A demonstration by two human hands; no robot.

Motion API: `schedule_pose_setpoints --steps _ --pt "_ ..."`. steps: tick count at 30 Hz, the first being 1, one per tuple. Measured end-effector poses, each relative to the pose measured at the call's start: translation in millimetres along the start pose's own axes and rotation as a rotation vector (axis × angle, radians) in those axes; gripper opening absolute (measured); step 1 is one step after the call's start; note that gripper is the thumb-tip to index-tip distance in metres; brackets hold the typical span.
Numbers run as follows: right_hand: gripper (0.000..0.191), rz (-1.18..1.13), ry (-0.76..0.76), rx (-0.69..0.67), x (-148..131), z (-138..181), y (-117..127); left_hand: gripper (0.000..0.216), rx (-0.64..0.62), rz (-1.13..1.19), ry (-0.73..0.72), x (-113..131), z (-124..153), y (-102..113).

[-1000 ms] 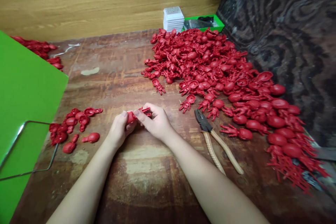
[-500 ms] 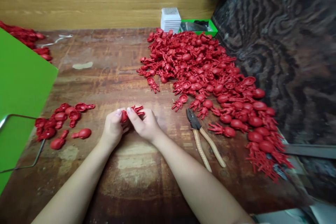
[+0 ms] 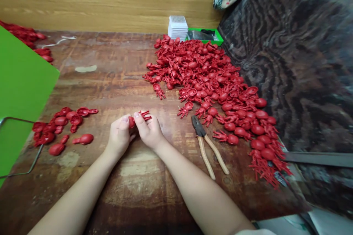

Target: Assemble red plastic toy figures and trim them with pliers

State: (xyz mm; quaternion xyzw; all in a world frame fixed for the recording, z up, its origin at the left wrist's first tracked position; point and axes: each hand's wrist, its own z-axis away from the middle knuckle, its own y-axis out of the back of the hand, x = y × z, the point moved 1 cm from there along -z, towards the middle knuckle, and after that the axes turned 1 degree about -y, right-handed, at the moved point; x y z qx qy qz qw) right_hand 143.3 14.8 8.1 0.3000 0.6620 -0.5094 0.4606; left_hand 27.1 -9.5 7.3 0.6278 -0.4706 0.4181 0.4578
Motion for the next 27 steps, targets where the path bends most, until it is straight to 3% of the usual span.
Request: schedule_pose_setpoints --steps 5,8,19,23,27 --pt "0.05 -0.082 -0.042 0.04 6 -10 9 0.049 -0.013 -0.18 -0.141 2 -11 13" --pt "0.054 -0.122 -0.044 0.052 9 -16 16 0.033 -0.04 -0.272 -0.193 3 -13 17" --pt "0.048 -0.118 -0.06 -0.042 0 -17 26 0.017 -0.111 -0.346 -0.203 6 -9 15" --pt "0.049 -0.091 -0.036 -0.027 0 -22 36 0.048 0.053 -0.33 -0.129 1 -10 22" --pt "0.055 -0.045 -0.053 -0.057 4 -21 34 0.047 0.242 -0.24 -0.068 -5 -16 27"
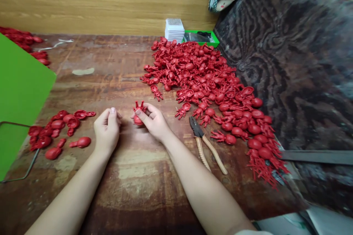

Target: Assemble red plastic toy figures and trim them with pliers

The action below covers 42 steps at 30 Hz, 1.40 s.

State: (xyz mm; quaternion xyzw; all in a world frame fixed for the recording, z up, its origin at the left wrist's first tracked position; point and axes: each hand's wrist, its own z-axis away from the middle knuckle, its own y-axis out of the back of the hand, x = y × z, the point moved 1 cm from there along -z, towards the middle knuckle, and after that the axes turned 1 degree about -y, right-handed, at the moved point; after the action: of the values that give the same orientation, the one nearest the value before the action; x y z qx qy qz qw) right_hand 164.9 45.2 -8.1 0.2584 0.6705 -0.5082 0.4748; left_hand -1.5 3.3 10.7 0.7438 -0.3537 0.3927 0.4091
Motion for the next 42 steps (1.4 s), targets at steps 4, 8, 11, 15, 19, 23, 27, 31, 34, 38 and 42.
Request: schedule_pose_setpoints --steps 4,8,11,15,19,23,27,31,34,38,42 --pt "0.057 0.061 -0.017 -0.059 -2 5 -10 0.047 -0.096 0.127 0.015 4 2 -8" --pt "0.054 0.133 0.02 -0.071 -6 9 -16 0.051 -0.195 0.2 -0.01 10 5 -13" --pt "0.054 0.204 0.065 -0.05 -7 9 -15 0.049 -0.213 0.252 0.011 9 6 -15" --pt "0.049 0.366 0.205 0.082 -3 7 -12 0.055 -0.253 0.388 0.136 4 8 -23" --pt "0.051 0.592 0.347 0.192 -4 -2 -13 0.062 -0.311 0.654 0.418 -1 8 -32" --pt "0.042 0.804 0.396 0.272 -40 1 0 0.053 -0.337 0.785 0.526 0 1 -30" --pt "0.04 0.99 0.418 0.503 -101 62 40 0.042 -0.331 0.949 0.603 6 -4 -19" --pt "0.036 1.218 0.322 0.569 -111 146 87 0.026 -0.301 1.084 0.661 10 -6 -6" --pt "0.043 1.357 0.318 0.628 -83 180 112 0.019 -0.281 1.162 0.69 10 -6 -1" --pt "0.046 1.477 0.325 0.64 -48 183 123 0.021 -0.261 1.228 0.71 9 -2 2" --pt "0.057 1.518 0.375 0.65 -40 171 121 0.032 -0.257 1.241 0.714 14 4 3"
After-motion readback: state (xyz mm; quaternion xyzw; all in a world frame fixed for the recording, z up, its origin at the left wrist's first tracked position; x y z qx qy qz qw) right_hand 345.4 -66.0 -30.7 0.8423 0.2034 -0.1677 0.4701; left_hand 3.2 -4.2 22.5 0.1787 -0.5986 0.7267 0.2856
